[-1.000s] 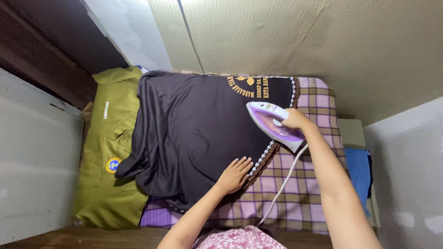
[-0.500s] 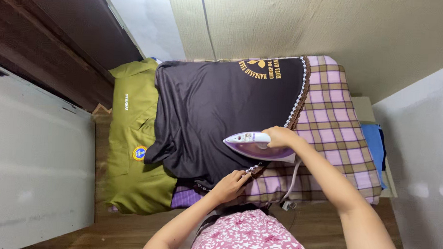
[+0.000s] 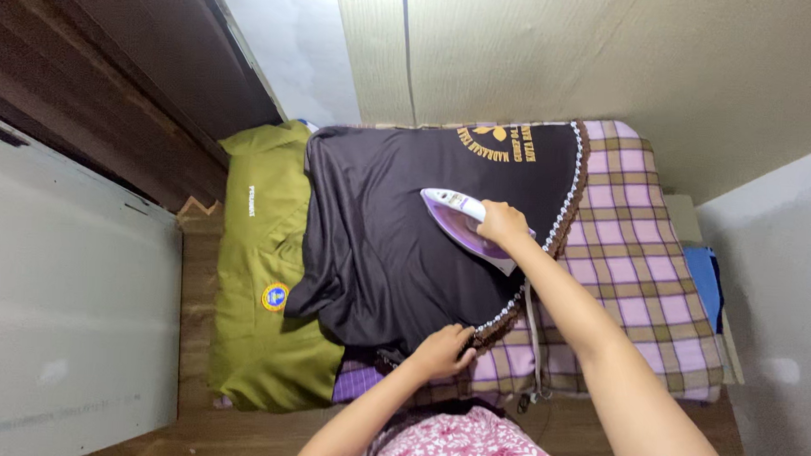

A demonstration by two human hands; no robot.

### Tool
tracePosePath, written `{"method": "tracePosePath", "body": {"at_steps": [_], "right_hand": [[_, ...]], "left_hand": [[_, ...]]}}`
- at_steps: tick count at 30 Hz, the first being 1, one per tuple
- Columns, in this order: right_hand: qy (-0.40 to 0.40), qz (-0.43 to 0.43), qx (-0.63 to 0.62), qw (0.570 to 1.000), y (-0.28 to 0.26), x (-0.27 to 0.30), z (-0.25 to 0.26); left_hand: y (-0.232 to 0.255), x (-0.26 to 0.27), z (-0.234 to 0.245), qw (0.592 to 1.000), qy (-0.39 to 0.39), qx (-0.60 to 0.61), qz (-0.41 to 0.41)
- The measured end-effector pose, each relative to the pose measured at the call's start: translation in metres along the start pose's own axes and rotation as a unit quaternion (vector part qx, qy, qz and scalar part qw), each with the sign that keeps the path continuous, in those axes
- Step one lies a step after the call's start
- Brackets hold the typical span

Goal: The person irons a dark-colored garment with a decorative border on a bed. They repeatedly smooth the fabric with their hands, reposition the garment, and use a steam iron to press different sections until the garment appears flat.

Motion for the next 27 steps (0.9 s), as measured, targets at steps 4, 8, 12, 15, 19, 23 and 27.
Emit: {"method": "tracePosePath", "body": {"at_steps": [4, 8, 12, 15, 19, 23, 27], "right_hand": [[0.000, -0.060, -0.007, 0.998, 0.009, -0.057, 0.003], [-0.002, -0.094, -0.024, 0.995, 0.010, -0.102, 0.014], [-0.013, -0.096, -0.040, 0.995, 0.017, -0.128, 0.015], [-0.004, -0.098, -0.045, 0.994, 0.022, -0.126, 0.007], [-0.030, -0.094, -0.039, 0.994, 0.030, -0.089, 0.009], [-0.016, -0.124, -0.033, 0.992, 0.063, -0.044, 0.011], [-0.011, -0.175, -0.039, 0.984, 0.107, -0.004, 0.019]], "left_hand": [[-0.004, -0.001, 0.001, 1.000, 0.002, 0.024, 0.012], [-0.001, -0.001, 0.005, 0.999, 0.001, 0.032, 0.035], [0.013, -0.005, 0.014, 0.999, -0.019, -0.005, 0.026], [0.022, -0.010, 0.007, 0.997, -0.039, -0.042, 0.043], [0.015, -0.020, -0.005, 0.993, -0.030, -0.084, 0.080], [0.011, -0.024, -0.025, 0.986, -0.003, -0.130, 0.107], [0.019, -0.033, -0.035, 0.980, 0.004, -0.162, 0.120]]}}
Point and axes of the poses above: each hand's wrist, its own x-axis away from the middle knuckle, its own z-axis out of the back of the hand, y = z × x, the point moved 7 cm from there along -x, towards the middle knuckle, and after that the axes turned 7 degrees about z, right-handed, at the moved point
